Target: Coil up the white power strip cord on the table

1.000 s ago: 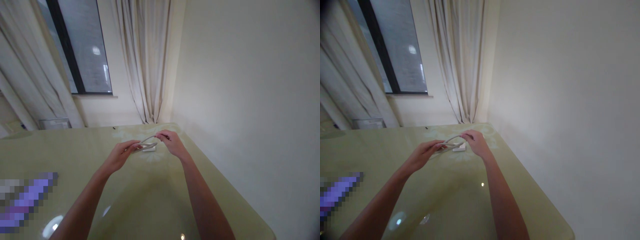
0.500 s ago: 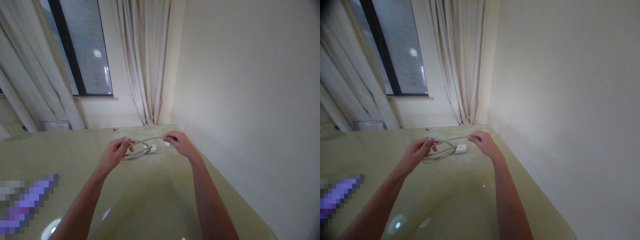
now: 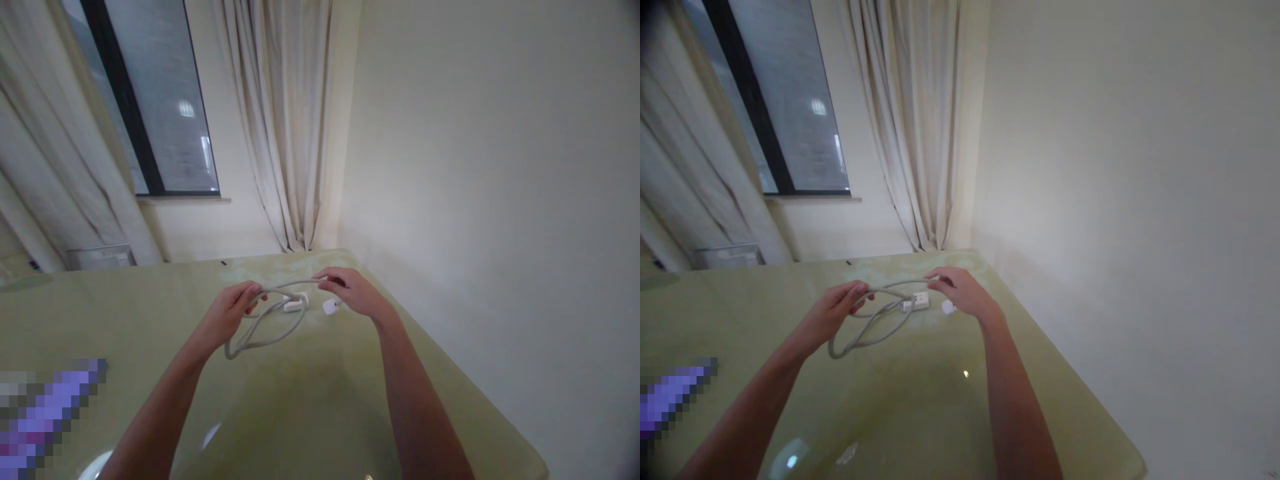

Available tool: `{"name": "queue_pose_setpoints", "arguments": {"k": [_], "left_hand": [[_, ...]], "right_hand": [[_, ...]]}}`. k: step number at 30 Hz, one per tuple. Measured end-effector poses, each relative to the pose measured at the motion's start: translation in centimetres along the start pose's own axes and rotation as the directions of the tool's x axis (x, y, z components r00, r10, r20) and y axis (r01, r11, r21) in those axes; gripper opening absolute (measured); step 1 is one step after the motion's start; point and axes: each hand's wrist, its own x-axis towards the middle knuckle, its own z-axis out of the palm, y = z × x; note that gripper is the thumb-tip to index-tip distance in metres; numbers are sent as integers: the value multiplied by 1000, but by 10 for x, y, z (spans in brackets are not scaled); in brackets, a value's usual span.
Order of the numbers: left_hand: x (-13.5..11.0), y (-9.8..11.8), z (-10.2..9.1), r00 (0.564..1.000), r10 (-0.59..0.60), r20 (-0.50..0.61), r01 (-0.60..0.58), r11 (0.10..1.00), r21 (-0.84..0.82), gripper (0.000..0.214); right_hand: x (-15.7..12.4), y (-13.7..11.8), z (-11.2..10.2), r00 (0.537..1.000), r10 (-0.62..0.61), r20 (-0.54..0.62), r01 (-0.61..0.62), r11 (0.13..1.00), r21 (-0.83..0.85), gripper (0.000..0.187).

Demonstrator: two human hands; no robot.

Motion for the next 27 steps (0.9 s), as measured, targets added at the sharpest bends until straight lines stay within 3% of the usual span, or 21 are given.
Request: {"name": "queue_pose_setpoints", "arguments": {"k": [3,7,10,14,19,24,27], "left_hand": [[-1,2,-2,1000,-4,28,5,1000,-13,54],[-3,8,21,985,-5,174,15,998,-54,56],[-2,6,30,981,-18,192,30,998,-61,52],[2,-6,12,987,-23,156,30,999,-42,51],[2,-11,-13,993,-36,114,41,998,-44,54],[-2,3,-2,957,13,289,-3,999,-34,52],[-4,10,0,971,19,236,-20,1000,2,51]], "right_hand": [[-2,3,-4,999,-43,-26,41,996,-84,20],[7,-9,24,987,-112,115,127,983,-132,21],[11,-15,37,977,-131,169,143,988,-65,23],[3,-10,14,990,-41,132,38,999,24,23],[-9,-4,-19,1000,0,13,2,994,-109,21],[-1,-20,7,987,-86,139,107,983,-152,23],[2,-24,16,982,-71,175,88,992,-93,19]]}}
